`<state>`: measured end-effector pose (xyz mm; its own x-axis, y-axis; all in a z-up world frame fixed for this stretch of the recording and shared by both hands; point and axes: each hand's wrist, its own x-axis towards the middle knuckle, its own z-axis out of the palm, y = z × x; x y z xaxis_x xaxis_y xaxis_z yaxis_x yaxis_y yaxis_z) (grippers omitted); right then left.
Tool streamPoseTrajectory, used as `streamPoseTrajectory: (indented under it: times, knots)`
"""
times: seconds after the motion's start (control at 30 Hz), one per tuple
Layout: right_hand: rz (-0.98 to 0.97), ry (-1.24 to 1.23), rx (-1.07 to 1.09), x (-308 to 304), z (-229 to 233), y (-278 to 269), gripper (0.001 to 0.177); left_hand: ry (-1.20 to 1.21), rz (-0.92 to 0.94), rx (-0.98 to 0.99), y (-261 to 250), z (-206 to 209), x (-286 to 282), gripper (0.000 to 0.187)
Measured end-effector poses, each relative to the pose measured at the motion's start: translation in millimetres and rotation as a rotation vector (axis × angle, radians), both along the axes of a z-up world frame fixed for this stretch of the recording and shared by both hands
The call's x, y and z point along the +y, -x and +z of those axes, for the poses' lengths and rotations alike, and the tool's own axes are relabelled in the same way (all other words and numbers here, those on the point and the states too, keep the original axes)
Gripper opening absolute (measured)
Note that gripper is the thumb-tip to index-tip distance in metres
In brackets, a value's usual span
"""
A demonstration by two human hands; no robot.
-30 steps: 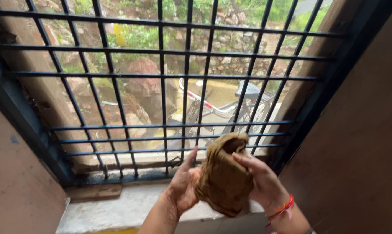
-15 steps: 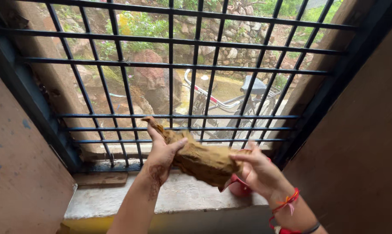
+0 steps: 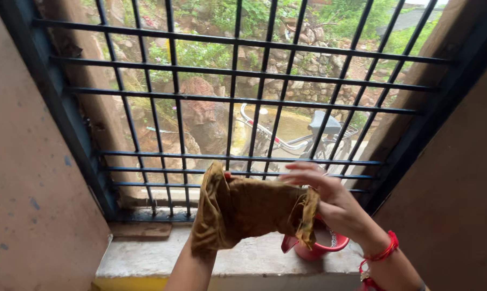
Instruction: The person cleans the metal bars and frame of a window by hand using a cloth dipped in a bucket of water.
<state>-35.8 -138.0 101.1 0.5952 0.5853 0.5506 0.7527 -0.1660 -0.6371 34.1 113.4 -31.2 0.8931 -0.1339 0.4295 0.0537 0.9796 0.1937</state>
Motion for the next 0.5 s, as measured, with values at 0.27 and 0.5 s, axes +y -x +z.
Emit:
streamPoseTrajectory:
  times: [0.27, 0.5]
  knots:
    - [0.542, 0.149, 0.793, 12.4, 20.6, 23.0, 0.067, -0.264, 0.019, 0.18, -36.1, -0.7, -7.3, 0.032]
    - [0.567, 0.13, 0.968, -14.2, 15.3, 1.5, 0.115, -0.526, -0.048, 0.093, -8.2, 45.8, -4.2, 0.057]
